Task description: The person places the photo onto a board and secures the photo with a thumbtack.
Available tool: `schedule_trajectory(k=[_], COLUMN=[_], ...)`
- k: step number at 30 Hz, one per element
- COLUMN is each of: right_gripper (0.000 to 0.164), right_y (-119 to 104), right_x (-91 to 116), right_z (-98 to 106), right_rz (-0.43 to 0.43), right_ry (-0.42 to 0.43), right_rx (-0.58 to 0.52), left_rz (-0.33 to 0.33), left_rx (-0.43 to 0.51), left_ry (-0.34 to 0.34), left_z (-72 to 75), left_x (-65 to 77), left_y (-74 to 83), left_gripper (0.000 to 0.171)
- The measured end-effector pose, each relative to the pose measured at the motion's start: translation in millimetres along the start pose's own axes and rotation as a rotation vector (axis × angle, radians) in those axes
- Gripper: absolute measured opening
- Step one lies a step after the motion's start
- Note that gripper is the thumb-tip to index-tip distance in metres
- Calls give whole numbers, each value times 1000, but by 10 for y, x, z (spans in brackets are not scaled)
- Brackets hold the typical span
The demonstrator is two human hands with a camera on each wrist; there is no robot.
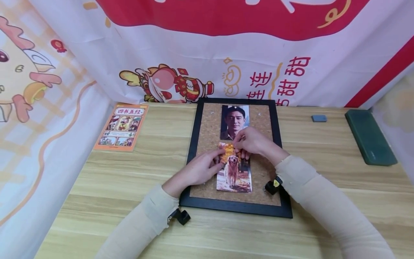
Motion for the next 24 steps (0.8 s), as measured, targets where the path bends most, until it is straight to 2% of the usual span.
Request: schedule_trajectory(k=[5, 10, 15, 24], right_gripper=[13, 20, 21, 17], right_y=[27, 79, 108, 172], right_x=[-4, -13, -6, 31], right_z=[20, 31, 14, 5], right_rz=[2, -18, -15, -11], right_ry=[16, 45, 51, 9], right_rx=[115, 176, 165, 65], left_rz=[-30, -48, -47, -19], left_rx=[45, -20, -104, -80], left_ry=[2, 36, 43, 35], left_z=[63, 76, 45, 72], left_x=[39, 40, 37, 65], left_y=[84, 117, 110, 161], left_gripper=[55, 53, 50, 51])
Point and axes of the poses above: each hand's wrist, its own x-axis away from the middle knuckle, its own z-axis out of the back of the hand, y = z × x, the point moved 3 cm from there along -x, towards the middle knuckle, and after that the axes turned 14 degrees about y, right-handed, at the moved point
